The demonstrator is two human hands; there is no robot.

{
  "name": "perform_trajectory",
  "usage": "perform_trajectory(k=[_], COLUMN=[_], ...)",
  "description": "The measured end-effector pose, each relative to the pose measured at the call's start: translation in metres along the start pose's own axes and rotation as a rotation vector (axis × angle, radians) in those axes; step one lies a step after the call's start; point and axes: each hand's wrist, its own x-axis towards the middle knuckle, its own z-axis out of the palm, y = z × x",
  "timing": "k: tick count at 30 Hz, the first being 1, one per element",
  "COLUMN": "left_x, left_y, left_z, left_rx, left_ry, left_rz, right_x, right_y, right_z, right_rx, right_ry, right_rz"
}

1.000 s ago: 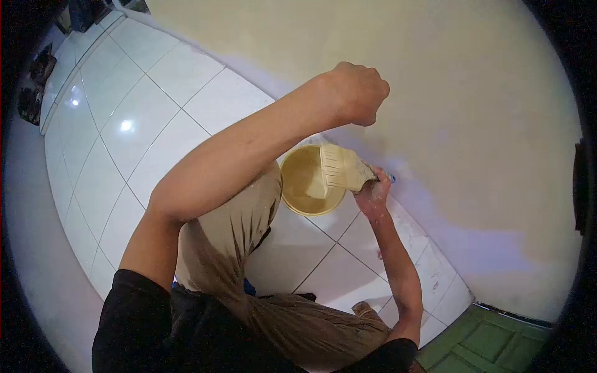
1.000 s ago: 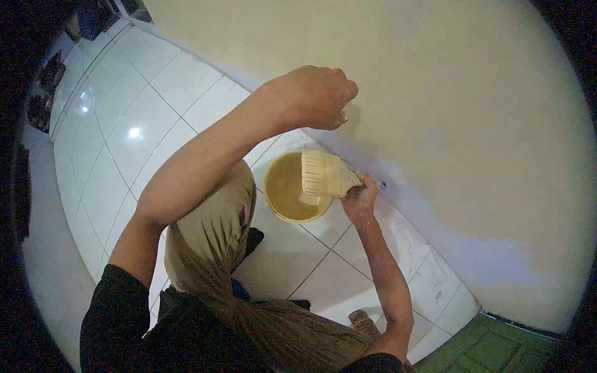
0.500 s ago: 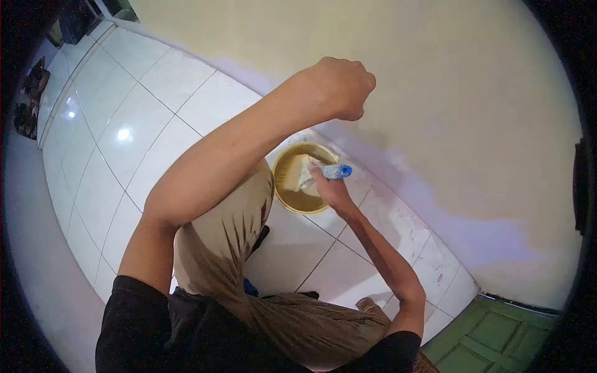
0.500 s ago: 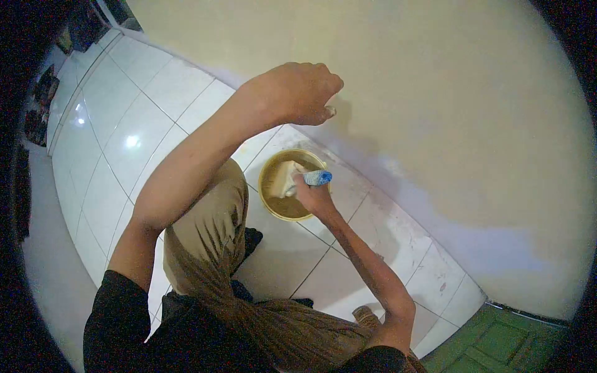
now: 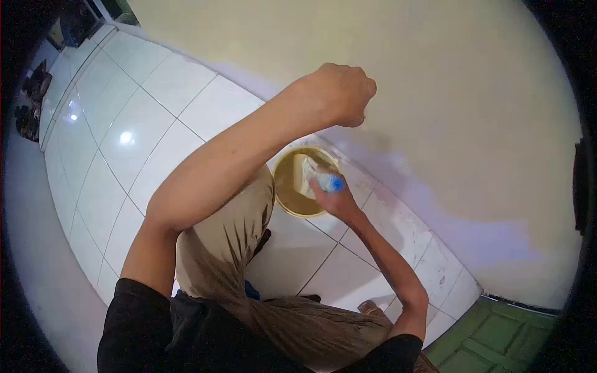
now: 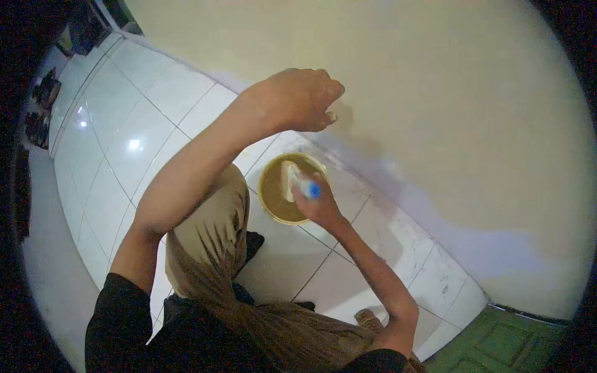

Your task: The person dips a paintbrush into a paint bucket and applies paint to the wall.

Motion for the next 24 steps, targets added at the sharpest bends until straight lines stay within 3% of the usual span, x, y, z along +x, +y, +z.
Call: perform_trajectory(k=[1,2,3,5,6,10,13,16,18,19,21,24], left_x=[-0.001,0.0,0.0,0.0,0.001,0.0,0.003,0.0,0.002,0.003,0.003,0.001], left_y=[0.0,0.0,0.001,0.002,0.001,0.0,0.003,0.006,0.003,0.002,0.002,0.003], left_z=[0.001,0.002,0.001,0.002,0.0,0.0,-0.002,-0.002,0.001,0.004,0.005,0.0], left_rx=[-0.004,-0.005,-0.016,-0.025,-0.039,-0.007,-0.006,-0.047,-0.037,-0.031,-0.032,-0.034], left_ry=[0.023,0.021,0.005,-0.014,-0.013,0.017,-0.047,-0.006,0.015,0.032,0.019,-0.009], left_rz=[0.018,0.02,0.009,0.007,0.003,0.0,-0.016,-0.013,-0.001,0.01,0.005,0.0], right_x=[-0.002,0.004,0.003,0.001,0.003,0.001,0.001,0.001,0.002,0.002,0.0,-0.002], right_y=[-0.012,-0.023,-0.023,-0.023,-0.021,-0.024,-0.023,-0.024,-0.032,-0.028,-0.018,-0.019], right_z=[-0.003,-0.015,-0.012,-0.001,0.003,0.003,-0.003,-0.005,-0.012,-0.01,-0.006,-0.003], right_rx=[-0.231,-0.387,-0.387,-1.074,-1.192,-1.191,-1.002,-1.209,-0.973,-0.972,-1.232,-1.16], right_ry=[0.049,-0.276,-0.272,-0.416,-0.37,-0.426,-0.407,-0.337,-0.427,-0.427,-0.292,-0.297], right_rz=[-0.409,-0.301,-0.295,-0.375,-0.446,-0.378,-0.413,-0.39,-0.212,-0.212,-0.409,-0.345])
